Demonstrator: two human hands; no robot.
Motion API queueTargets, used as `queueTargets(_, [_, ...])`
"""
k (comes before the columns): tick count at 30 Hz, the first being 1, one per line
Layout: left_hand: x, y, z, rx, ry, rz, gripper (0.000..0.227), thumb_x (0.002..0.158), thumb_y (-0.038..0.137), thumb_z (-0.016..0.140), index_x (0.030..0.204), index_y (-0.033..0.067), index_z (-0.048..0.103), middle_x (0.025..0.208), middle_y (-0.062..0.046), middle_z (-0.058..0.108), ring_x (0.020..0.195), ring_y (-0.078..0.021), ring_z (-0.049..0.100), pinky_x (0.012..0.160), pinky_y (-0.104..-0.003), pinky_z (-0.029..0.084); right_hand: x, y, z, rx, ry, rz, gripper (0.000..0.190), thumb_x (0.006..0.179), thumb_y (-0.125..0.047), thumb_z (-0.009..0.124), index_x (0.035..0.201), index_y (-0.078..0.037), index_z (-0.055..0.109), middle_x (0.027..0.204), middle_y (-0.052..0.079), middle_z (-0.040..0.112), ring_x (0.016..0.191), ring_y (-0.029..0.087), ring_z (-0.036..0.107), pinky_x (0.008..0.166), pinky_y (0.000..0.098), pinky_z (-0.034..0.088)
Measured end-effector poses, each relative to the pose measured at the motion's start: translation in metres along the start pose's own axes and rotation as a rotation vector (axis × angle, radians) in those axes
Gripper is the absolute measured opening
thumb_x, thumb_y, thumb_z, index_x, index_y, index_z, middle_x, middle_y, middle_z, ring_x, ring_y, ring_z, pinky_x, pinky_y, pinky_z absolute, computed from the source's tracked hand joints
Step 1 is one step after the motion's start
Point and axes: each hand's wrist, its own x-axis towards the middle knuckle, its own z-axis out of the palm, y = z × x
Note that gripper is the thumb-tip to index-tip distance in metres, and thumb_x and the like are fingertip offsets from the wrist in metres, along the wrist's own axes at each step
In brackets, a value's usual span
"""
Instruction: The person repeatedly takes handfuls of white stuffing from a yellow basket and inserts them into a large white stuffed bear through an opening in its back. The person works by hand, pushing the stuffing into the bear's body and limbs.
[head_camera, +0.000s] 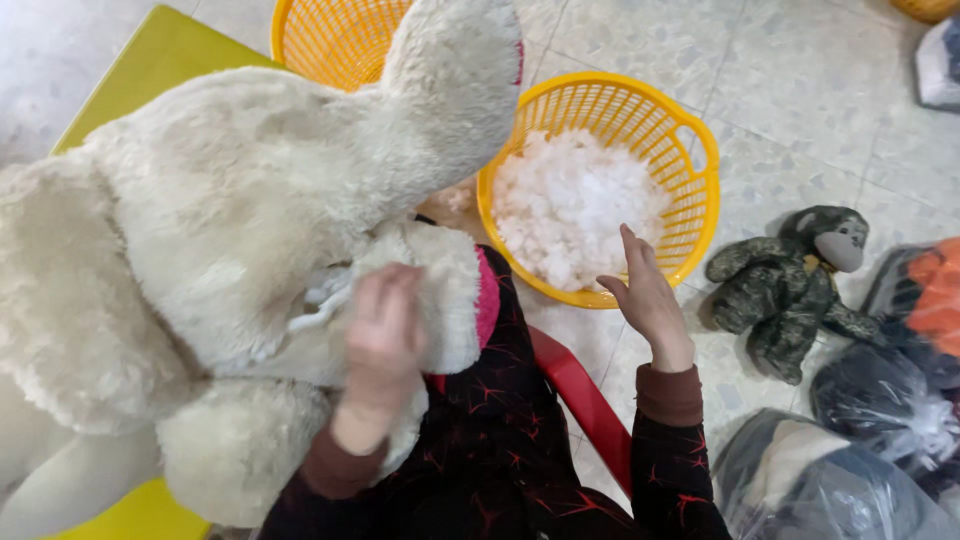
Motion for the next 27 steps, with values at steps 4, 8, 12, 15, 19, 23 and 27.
queueTargets(4, [0.021,-0.05,-0.058,0.412,-0.55,-0.419,0.021,0.093,-0.004,0.052,0.107,0.0002,0.067,0.102,-0.026,0.069,0.097,-0.0412,0.068,0.082,-0.049,0.055,0.003,-0.076,0.015,0.169,0.101,-0.181,0.057,0.092,-0.016,0.072,0.145,-0.007,0.051,0.136,0.017,0.06,0.113,0.034,0.066,0.091,0.0412,0.054])
queueTargets(8, [0.009,-0.094,-0.022,0.16,-0.607,-0.13,0.037,0.084,-0.008,0.051,0.118,-0.0064,0.064,0.094,-0.032,0.066,0.089,-0.0463,0.066,0.077,-0.052,0.053,-0.008,-0.157,0.051,0.297,0.101,-0.543,0.043,0.093,-0.012,0.072,0.133,-0.003,0.06,0.131,0.016,0.064,0.116,0.035,0.066,0.096,0.0412,0.056])
queueTargets(12, [-0.003,-0.137,0.007,0.14,-0.873,-0.205,0.02,0.088,-0.001,0.054,0.103,-0.0008,0.068,0.102,-0.028,0.068,0.097,-0.0413,0.067,0.084,-0.049,0.054,-0.018,-0.212,0.088,0.387,-0.122,-0.698,0.067,0.09,-0.017,0.074,0.148,-0.001,0.044,0.147,0.023,0.048,0.133,0.041,0.051,0.105,0.0431,0.048])
queueTargets(15, [-0.009,-0.132,0.001,0.256,-0.817,-0.021,0.016,0.09,0.001,0.053,0.102,0.0009,0.064,0.101,-0.023,0.068,0.097,-0.0374,0.07,0.084,-0.046,0.057,-0.019,-0.22,0.107,0.356,-0.181,-0.693,0.083,0.085,-0.019,0.078,0.153,0.001,0.035,0.155,0.026,0.037,0.141,0.044,0.041,0.113,0.0445,0.042])
queueTargets(19, [-0.015,-0.084,-0.039,0.233,-0.404,-0.075,0.016,0.088,0.0,0.055,0.103,0.0015,0.059,0.089,-0.021,0.063,0.08,-0.0409,0.068,0.067,-0.048,0.056,-0.014,-0.216,0.121,0.308,-0.129,-0.698,0.084,0.085,-0.021,0.081,0.15,0.003,0.034,0.157,0.026,0.034,0.144,0.044,0.038,0.114,0.0443,0.041])
queueTargets(23, [-0.003,-0.038,-0.063,0.415,-0.372,-0.214,0.015,0.088,-0.002,0.059,0.102,0.0013,0.059,0.095,-0.02,0.064,0.075,-0.0386,0.068,0.064,-0.047,0.057,-0.016,-0.21,0.116,0.335,-0.163,-0.678,0.082,0.085,-0.017,0.079,0.151,0.003,0.035,0.158,0.025,0.035,0.144,0.043,0.039,0.115,0.0438,0.041])
queueTargets(27, [0.005,-0.019,-0.076,0.262,-0.138,-0.219,0.016,0.084,0.003,0.069,0.095,0.001,0.058,0.091,-0.019,0.063,0.074,-0.0386,0.067,0.063,-0.047,0.055,-0.019,-0.216,0.102,0.366,-0.181,-0.638,0.077,0.085,-0.014,0.077,0.151,-0.001,0.039,0.156,0.023,0.038,0.14,0.042,0.045,0.109,0.0429,0.046])
